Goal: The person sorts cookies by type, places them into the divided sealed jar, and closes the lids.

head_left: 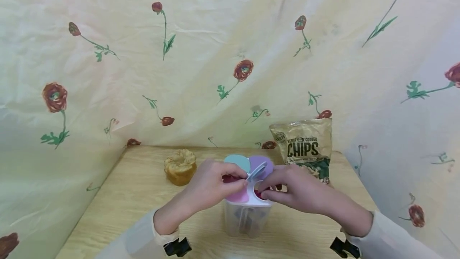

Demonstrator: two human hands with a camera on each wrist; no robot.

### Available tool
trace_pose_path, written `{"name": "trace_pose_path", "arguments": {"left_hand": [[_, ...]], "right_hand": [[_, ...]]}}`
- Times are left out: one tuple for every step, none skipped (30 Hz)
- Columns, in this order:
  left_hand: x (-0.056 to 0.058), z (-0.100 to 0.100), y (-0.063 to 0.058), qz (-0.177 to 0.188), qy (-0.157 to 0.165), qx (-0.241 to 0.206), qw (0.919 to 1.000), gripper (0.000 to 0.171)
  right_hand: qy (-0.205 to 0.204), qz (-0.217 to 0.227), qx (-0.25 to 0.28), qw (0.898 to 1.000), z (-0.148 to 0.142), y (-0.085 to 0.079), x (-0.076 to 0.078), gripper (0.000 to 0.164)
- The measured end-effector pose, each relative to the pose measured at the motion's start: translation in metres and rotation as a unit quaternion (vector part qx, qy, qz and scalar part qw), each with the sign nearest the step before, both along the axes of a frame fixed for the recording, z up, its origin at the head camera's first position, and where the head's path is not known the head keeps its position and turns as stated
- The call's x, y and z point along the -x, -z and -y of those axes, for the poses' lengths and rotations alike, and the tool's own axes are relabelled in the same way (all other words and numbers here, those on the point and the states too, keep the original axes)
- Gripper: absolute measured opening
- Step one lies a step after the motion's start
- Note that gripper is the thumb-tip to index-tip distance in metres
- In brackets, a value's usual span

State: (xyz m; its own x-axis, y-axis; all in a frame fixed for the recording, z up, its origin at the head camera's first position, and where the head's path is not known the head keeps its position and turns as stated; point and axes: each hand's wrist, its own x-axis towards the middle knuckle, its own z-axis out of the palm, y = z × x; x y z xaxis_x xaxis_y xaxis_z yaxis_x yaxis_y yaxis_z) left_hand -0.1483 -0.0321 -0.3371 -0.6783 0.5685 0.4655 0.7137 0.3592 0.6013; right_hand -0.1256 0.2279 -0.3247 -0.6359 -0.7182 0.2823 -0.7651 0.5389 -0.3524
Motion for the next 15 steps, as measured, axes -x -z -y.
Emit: {"name": "trace_pose_path", "arguments": {"left_hand": [[0.0,-0.001,0.0,0.0,0.001,0.001,1.0,0.008],[0.0,-0.001,0.0,-0.002,0.002,0.001,1.0,0.008],[0.0,-0.002,0.0,-0.002,0.002,0.002,1.0,0.008],[0.0,-0.002,0.0,-0.001,0.002,0.001,1.0,0.008],[0.0,-0.002,-0.001,-0.002,0.002,0.001,1.0,0.008],[0.0,-0.001,-0.002,-0.003,0.001,0.002,1.0,0.007],[-0.001,-0.001,-0.002,-0.004,0.001,0.003,1.0,0.007],[-0.001,-0.001,-0.002,-0.005,0.001,0.004,1.0,0.007],[-0.001,-0.001,-0.003,-0.004,0.001,0.004,1.0,0.007],[-0.001,-0.001,-0.003,-0.003,0.001,0.005,1.0,0.007],[-0.001,-0.002,-0.003,-0.003,0.001,0.005,1.0,0.007],[-0.001,-0.002,-0.002,-0.002,0.002,0.006,1.0,0.007],[-0.002,-0.002,-0.002,0.0,0.002,0.007,1.0,0.007],[-0.002,-0.002,-0.002,0.001,0.002,0.007,1.0,0.007],[-0.002,-0.002,-0.002,0.002,0.002,0.007,1.0,0.008]], "right_hand": [[-0.003,-0.001,0.018,1.0,-0.002,0.001,0.0,0.011],[-0.009,-0.003,0.031,0.999,-0.003,0.002,0.0,0.013],[-0.013,-0.003,0.039,0.999,-0.005,0.002,0.0,0.014],[-0.016,-0.005,0.04,0.999,-0.006,0.002,0.0,0.014],[-0.021,-0.005,0.036,0.999,-0.007,0.002,0.0,0.015],[-0.024,-0.004,0.028,0.999,-0.008,0.001,0.0,0.016],[-0.026,-0.001,0.018,1.0,-0.008,0.001,0.0,0.017],[-0.028,0.0,0.011,1.0,-0.009,0.001,0.0,0.018],[-0.03,0.004,0.009,1.0,-0.009,0.0,-0.001,0.019],[-0.035,0.007,0.011,0.999,-0.009,-0.001,0.0,0.019],[-0.039,0.01,0.021,0.999,-0.009,-0.002,0.0,0.019],[-0.041,0.009,0.037,0.998,-0.01,-0.003,0.0,0.019],[-0.041,0.005,0.058,0.998,-0.011,-0.005,0.001,0.018],[-0.036,0.0,0.081,0.996,-0.012,-0.007,0.002,0.018],[-0.028,-0.006,0.103,0.994,-0.014,-0.009,0.004,0.019]]}}
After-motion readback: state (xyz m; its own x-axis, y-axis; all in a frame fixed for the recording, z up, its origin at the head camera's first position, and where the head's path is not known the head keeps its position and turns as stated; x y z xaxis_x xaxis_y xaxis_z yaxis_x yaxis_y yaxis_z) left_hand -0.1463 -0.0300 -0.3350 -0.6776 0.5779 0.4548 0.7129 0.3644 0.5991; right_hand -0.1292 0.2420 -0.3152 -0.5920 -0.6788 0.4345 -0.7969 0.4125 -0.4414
